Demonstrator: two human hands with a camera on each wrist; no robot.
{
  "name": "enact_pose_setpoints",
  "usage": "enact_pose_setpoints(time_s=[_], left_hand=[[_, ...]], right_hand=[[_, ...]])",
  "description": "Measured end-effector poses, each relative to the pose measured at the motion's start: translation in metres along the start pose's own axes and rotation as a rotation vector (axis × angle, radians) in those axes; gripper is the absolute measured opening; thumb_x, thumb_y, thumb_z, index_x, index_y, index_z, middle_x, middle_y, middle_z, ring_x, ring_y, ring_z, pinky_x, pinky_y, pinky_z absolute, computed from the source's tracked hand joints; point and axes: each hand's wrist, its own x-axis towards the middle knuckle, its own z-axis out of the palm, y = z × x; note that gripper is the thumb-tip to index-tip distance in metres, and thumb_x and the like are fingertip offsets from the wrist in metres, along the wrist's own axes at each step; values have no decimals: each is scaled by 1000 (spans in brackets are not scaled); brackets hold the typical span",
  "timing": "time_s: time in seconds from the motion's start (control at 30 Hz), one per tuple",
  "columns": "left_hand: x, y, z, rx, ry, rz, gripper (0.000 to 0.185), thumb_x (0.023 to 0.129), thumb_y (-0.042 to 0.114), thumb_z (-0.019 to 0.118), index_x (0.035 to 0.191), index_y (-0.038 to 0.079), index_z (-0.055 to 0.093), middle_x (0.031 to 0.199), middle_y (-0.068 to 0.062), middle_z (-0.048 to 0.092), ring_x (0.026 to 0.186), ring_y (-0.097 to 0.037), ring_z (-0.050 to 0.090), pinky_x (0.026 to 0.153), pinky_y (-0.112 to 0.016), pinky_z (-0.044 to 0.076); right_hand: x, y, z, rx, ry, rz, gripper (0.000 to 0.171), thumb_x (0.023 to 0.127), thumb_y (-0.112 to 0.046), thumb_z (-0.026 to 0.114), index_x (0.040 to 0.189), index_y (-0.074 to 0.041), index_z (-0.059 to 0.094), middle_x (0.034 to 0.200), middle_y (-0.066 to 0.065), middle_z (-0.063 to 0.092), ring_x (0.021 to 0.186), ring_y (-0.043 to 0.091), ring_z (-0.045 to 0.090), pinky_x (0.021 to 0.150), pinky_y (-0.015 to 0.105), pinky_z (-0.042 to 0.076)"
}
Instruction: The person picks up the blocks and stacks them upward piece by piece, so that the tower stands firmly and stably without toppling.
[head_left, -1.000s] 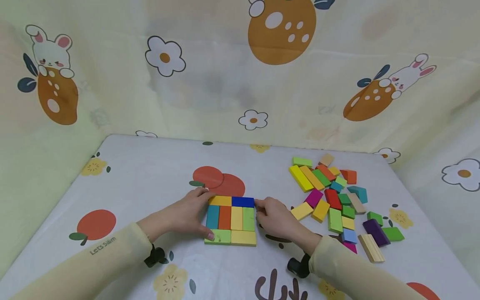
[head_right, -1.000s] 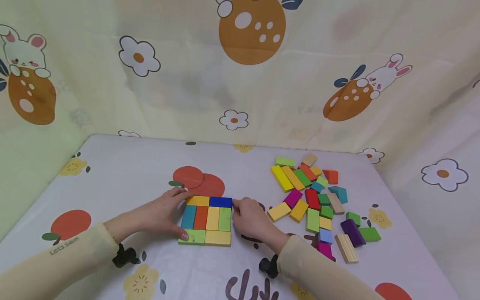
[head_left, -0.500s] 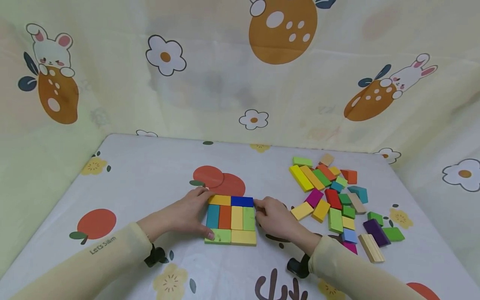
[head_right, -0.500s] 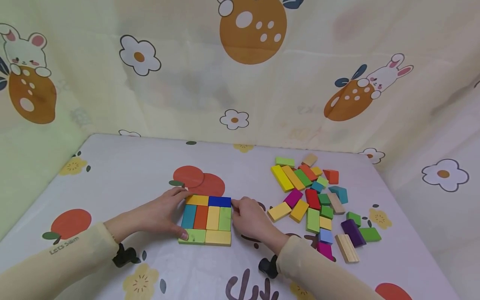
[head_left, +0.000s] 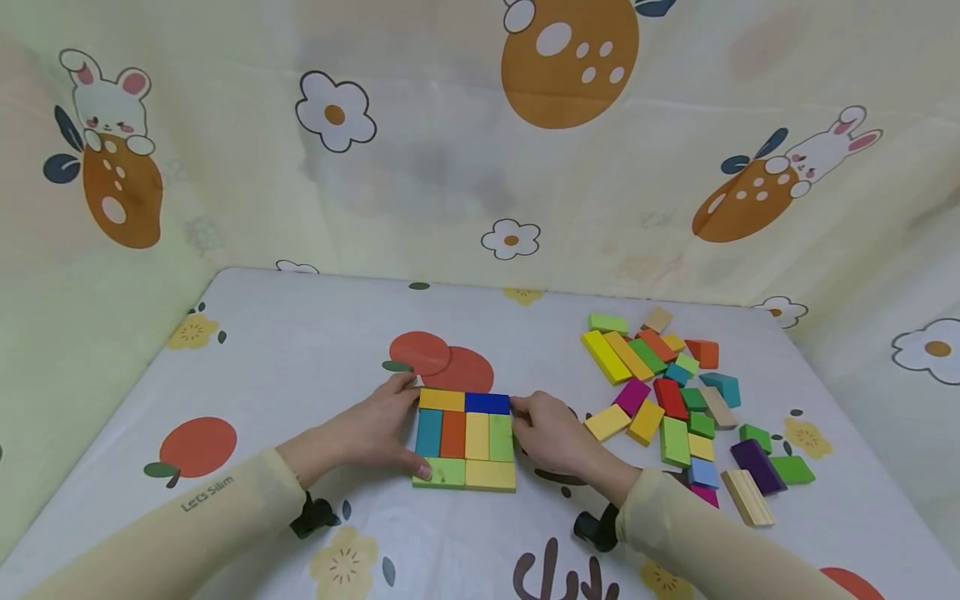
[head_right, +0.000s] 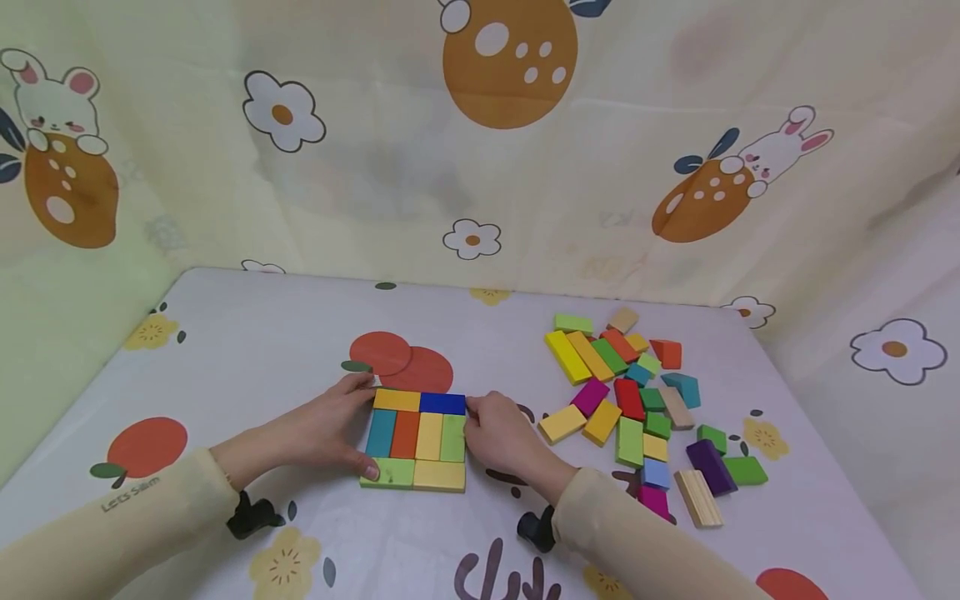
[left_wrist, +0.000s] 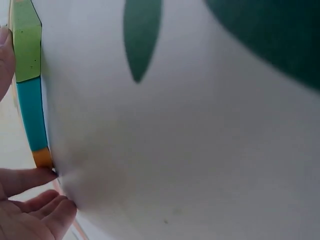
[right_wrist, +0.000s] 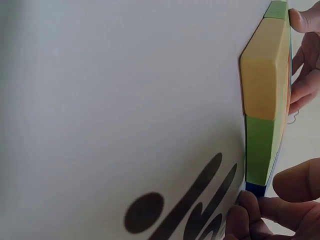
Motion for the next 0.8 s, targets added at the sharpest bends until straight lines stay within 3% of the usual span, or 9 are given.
enact_pose_setpoints(time_s=[0.23,0.8], left_hand=[[0,-1,0,41,-4,25,112,70,50,91,152,-6,40,164,-23,29,152,-38,29,119,-52,40],[0,-1,0,28,-3,35,114,70,49,92,151,-10,39,162,-23,33,150,-38,31,120,-51,39]], right_hand=[[0,1,1,25,-2,11,44,102,-8,53,144,5,54,114,17,64,80,20,52,62,27,40],[0,4,2,31,3,-2,44,100,-8,55,142,6,55,103,14,62,80,20,51,63,28,40]])
